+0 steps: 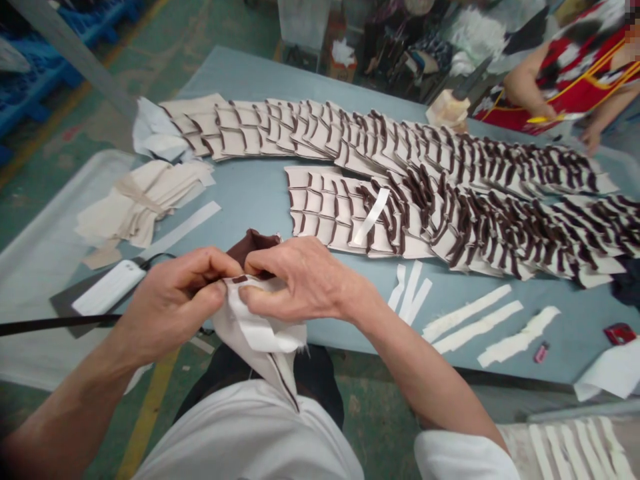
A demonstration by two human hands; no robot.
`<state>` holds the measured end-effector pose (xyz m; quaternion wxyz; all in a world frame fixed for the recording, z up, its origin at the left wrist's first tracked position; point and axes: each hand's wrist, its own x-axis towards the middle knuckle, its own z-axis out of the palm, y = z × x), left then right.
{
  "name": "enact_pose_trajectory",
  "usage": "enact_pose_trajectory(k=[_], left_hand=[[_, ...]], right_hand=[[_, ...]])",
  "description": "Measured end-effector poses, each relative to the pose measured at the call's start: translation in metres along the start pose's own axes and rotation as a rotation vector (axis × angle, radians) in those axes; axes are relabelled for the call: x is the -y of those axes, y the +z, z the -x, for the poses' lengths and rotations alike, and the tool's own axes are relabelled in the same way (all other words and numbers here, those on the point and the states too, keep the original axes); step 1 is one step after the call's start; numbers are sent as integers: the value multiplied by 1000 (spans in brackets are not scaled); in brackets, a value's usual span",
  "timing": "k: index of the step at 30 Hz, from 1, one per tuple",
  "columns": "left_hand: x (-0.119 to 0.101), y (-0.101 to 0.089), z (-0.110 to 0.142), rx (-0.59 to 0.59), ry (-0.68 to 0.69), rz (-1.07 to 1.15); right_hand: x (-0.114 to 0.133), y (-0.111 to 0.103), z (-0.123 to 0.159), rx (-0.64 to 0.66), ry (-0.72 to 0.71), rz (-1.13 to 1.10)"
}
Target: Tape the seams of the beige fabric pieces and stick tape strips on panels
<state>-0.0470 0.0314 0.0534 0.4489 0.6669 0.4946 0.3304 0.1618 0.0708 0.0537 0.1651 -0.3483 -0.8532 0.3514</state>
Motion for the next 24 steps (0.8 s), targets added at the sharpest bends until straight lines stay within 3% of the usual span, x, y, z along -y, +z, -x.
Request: enact_pose_trajectory(k=[4, 10, 13, 17, 24], left_hand=[[4, 3, 6, -52, 66, -41], [19, 7, 11, -117, 242, -95], [32, 8, 13, -82, 316, -73], [47, 9, 14, -17, 318, -54], [53, 5, 17, 42, 276, -67]], right_hand=[[0, 3, -1, 35, 22, -120], [-4, 12, -1, 108, 81, -510], [-5, 15, -3, 176, 102, -679], [-3, 14, -2, 275, 185, -872], [7, 25, 6, 222, 330, -1080]])
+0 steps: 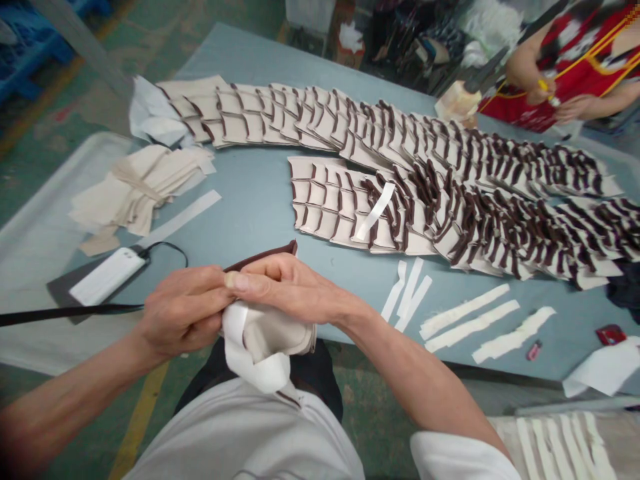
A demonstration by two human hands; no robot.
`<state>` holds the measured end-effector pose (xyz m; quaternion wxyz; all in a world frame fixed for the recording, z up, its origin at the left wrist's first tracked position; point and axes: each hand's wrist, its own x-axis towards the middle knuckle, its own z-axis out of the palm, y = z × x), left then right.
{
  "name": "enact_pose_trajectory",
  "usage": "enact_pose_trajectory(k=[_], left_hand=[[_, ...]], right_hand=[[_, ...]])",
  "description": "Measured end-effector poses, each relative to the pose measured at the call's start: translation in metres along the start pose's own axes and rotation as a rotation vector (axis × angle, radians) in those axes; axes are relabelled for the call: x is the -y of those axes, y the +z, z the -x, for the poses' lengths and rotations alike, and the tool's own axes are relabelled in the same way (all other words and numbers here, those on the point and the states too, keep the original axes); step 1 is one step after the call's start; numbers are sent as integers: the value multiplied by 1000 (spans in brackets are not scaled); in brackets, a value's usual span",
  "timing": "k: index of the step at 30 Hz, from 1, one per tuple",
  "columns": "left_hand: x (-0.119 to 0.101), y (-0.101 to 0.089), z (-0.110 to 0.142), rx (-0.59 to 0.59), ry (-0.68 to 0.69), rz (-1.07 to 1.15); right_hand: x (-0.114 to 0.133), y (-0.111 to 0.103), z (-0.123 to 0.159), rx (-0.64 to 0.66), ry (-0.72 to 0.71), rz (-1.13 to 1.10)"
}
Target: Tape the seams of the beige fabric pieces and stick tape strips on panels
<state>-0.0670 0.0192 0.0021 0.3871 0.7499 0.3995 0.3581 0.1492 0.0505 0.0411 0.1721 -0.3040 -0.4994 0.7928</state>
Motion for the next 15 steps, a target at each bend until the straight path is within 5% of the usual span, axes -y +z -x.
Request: enact_pose_trajectory(k=[5, 10, 15], left_hand=[[1, 2, -2, -49, 85, -14], [-12, -3, -2, -192, 119, 12], [-27, -20, -14, 45, -12, 36]], right_hand=[[-7, -1, -3, -32, -5, -73], [8, -3, 4, -70, -168, 176], [17, 1, 10, -201, -390, 652]])
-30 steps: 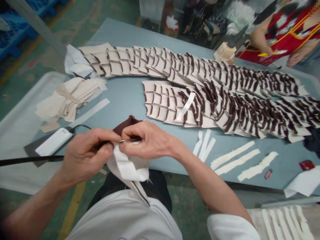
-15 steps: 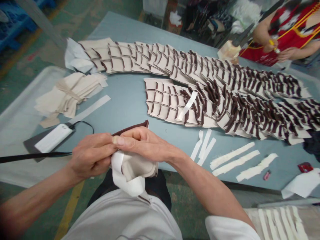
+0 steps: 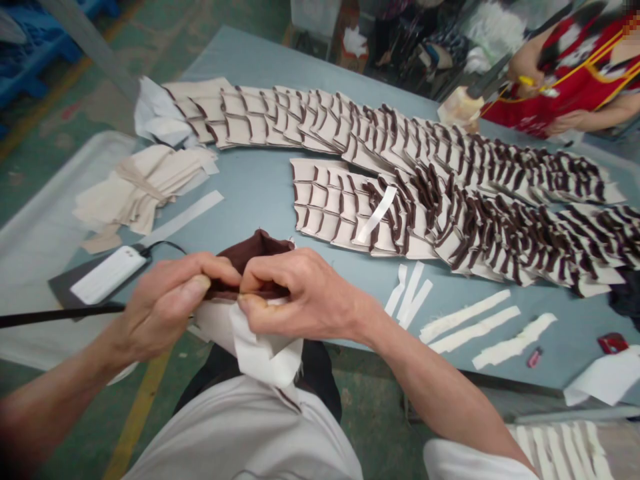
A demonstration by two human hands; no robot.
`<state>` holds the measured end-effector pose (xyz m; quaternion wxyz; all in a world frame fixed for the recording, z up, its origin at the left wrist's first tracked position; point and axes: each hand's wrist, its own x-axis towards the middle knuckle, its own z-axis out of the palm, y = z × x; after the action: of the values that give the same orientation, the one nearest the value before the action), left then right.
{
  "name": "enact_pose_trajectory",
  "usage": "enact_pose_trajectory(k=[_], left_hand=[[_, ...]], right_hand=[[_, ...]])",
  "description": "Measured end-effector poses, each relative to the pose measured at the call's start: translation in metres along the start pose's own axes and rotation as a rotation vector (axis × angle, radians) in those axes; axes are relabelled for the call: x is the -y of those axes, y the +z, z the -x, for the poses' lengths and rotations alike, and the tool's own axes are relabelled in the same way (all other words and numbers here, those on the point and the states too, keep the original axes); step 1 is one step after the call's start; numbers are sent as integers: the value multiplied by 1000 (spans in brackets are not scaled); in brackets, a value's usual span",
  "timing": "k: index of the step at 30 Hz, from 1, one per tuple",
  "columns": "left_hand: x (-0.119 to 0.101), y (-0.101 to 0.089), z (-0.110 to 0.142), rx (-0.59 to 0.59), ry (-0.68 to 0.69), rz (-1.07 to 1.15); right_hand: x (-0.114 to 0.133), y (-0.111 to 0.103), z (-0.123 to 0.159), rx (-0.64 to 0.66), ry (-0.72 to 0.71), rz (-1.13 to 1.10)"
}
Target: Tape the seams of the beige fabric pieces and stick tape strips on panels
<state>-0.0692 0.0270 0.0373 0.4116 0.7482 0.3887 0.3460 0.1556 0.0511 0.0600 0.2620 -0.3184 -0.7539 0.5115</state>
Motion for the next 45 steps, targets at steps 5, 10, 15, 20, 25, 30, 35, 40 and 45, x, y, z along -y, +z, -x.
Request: enact_pose_trajectory(k=[5, 10, 15, 20, 25, 30, 35, 40, 45], left_hand=[[-2, -7, -6, 200, 70, -72], [11, -2, 0, 99, 222, -136], [29, 30, 2, -27, 148, 337], [35, 67, -4, -129, -10, 448], [40, 63, -12, -128, -44, 457], [25, 30, -14, 13, 2, 334], [-14, 8, -21, 187, 111, 89], [-30, 14, -24, 264, -156, 270], [-14, 33, -14, 229, -392, 735]], right_hand=[[1, 1, 4, -39, -105, 217], [0, 8, 10, -66, -142, 39], [1, 28, 10, -44, -101, -408], [-10, 48, 6, -142, -162, -689], [-9, 29, 15, -170, -68, -378], [6, 6, 24, -113, -54, -75], [10, -3, 28, -62, -91, 95], [11, -3, 32, -81, -67, 154], [9, 2, 34, -55, -37, -75]])
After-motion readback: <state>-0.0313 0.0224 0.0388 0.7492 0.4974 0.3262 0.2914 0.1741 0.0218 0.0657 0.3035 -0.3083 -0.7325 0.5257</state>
